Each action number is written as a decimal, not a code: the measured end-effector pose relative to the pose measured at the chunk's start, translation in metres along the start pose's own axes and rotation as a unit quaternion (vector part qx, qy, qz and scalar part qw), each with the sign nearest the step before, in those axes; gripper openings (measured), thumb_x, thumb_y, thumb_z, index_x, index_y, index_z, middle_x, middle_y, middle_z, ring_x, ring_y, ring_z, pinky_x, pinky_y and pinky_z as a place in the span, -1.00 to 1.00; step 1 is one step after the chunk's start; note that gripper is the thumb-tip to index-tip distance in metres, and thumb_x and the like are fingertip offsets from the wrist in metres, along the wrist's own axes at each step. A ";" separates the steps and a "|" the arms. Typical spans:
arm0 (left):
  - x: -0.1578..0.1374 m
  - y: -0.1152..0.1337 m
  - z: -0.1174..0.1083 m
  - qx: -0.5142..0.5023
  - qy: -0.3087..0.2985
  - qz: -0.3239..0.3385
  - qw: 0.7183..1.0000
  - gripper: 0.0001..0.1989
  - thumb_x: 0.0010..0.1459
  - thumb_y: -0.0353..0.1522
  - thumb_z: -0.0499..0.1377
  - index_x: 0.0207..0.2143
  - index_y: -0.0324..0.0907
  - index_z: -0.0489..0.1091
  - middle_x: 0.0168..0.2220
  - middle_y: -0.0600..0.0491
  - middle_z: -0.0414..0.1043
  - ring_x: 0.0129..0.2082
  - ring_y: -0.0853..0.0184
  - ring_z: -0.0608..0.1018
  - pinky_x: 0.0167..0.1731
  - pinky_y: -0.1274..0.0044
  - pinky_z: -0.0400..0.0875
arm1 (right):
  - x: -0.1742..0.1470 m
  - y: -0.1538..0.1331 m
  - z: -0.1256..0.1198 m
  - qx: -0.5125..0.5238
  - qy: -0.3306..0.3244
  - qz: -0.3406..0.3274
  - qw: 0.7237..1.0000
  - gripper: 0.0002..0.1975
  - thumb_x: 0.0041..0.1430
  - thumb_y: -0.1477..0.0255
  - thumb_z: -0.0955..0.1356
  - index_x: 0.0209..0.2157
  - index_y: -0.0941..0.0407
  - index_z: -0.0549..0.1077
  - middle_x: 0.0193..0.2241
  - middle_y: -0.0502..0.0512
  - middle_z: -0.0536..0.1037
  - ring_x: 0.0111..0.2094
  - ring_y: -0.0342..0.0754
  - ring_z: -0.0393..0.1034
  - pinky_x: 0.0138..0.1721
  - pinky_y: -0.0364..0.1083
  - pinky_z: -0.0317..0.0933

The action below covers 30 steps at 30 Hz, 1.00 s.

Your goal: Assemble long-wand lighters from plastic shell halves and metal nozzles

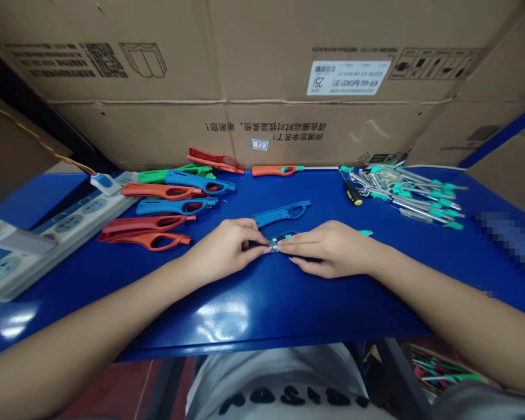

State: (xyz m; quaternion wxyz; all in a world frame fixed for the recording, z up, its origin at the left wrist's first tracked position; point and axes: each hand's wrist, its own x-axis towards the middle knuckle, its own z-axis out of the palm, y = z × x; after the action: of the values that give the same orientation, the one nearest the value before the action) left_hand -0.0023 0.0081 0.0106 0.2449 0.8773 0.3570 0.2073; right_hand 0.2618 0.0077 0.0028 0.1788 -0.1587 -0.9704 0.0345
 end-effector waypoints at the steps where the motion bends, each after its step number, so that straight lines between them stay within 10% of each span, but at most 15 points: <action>1: 0.000 0.000 0.000 0.015 0.001 0.013 1.000 -0.88 0.25 -0.41 0.26 -0.20 -0.20 0.62 -0.37 0.05 0.46 -0.44 0.43 0.53 -0.40 0.60 0.40 | 0.000 -0.001 0.000 -0.020 -0.006 -0.011 1.000 -0.67 0.36 0.44 0.29 0.10 0.17 0.48 0.03 0.10 0.62 -0.05 -0.06 0.58 -0.26 -0.14 0.42; 12: -0.009 0.015 -0.001 0.161 0.010 0.039 0.986 -0.78 0.29 -0.30 0.20 -0.08 -0.18 0.52 -0.16 -0.02 0.51 -0.18 0.22 0.58 -0.21 0.44 0.50 | 0.000 0.001 -0.018 0.096 0.068 0.099 0.988 -0.80 0.34 0.45 0.28 -0.08 0.13 0.51 -0.18 0.17 0.61 -0.18 -0.06 0.52 -0.15 -0.12 0.35; 30: -0.008 0.013 0.017 0.141 -0.044 0.112 0.983 -0.67 0.39 -0.36 0.05 0.16 -0.12 0.38 0.20 -0.09 0.41 0.19 0.15 0.46 0.17 0.27 0.41 | -0.001 0.013 -0.016 0.143 -0.052 0.169 0.974 -0.90 0.30 0.52 0.31 -0.23 0.13 0.48 -0.27 0.10 0.56 -0.28 -0.08 0.44 -0.24 -0.13 0.25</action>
State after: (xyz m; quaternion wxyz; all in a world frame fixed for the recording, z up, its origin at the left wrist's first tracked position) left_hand 0.0083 -0.0110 0.0029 0.1093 0.9458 0.2708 0.1419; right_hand 0.2724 0.0201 0.0155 0.1408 -0.2917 -0.9224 0.2104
